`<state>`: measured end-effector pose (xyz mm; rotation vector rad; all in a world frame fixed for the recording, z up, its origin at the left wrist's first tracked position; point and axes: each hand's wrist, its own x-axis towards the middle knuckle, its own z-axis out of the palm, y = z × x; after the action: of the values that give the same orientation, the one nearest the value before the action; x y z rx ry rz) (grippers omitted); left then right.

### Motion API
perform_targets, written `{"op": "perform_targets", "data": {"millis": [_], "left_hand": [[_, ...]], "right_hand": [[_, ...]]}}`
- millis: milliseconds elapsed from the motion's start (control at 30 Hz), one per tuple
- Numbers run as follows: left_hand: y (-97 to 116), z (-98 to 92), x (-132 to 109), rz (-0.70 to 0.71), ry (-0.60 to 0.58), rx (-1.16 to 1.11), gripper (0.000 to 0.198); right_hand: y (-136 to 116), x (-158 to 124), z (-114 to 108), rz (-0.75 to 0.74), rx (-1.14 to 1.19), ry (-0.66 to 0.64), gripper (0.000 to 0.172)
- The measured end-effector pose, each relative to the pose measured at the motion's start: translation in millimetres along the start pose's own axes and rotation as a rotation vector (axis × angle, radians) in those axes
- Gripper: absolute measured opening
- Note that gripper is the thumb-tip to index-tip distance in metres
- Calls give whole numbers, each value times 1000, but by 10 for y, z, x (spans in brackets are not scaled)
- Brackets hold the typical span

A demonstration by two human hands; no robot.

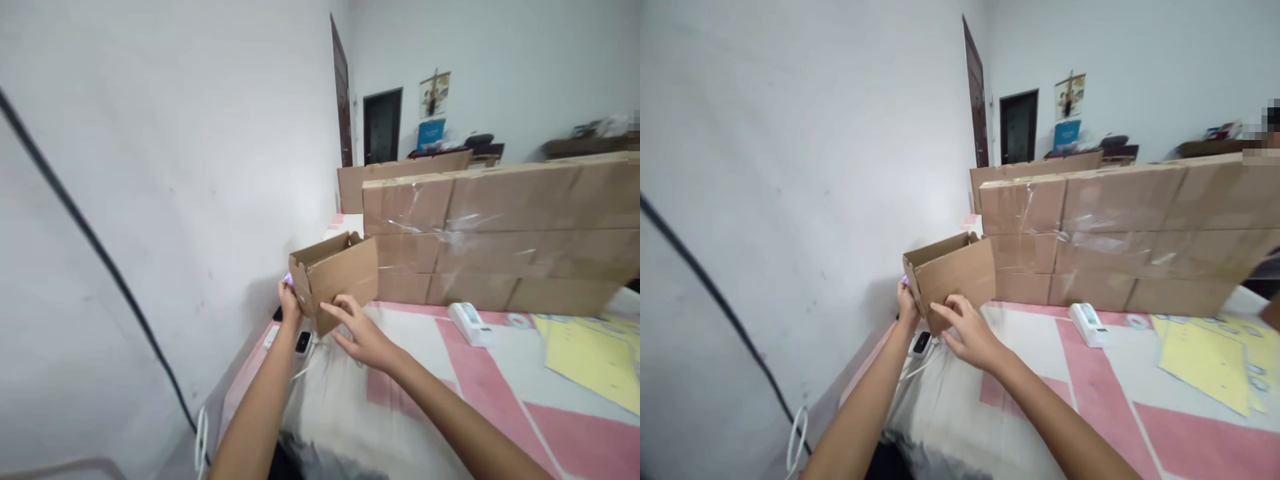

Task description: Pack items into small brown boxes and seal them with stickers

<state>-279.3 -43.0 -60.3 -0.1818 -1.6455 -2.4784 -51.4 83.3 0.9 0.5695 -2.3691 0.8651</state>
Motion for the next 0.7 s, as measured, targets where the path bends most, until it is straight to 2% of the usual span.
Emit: {"op": "perform_targets", "data": {"millis": [100,167,233,333,467,600,700], "left_hand": [[90,181,-590,-62,-88,-29,39],[95,299,-984,-104,-153,-40,39],[66,377,-1336,-153,-207,-42,39],[-20,403,-1699,-234,-244,-27,38],[-141,381,-1815,-340,-209,-2,40],[-202,425,-1733,-410,-176,-27,40],[-208,473,-1690,-402,-155,-73,39]], "right_hand": [[-526,-562,-271,69,-138,-31,69],[-786,-911,-399,115,-245,-39,70],[-941,-1228,-452,157,-369,-36,72],[-972,-1636,-423,208,-580,58,75],[-809,-1981,-488,176,-777,217,79],[-634,-2009,-859,283,-804,261,78],[-570,-1940,-1147,282,-721,196,55]]}}
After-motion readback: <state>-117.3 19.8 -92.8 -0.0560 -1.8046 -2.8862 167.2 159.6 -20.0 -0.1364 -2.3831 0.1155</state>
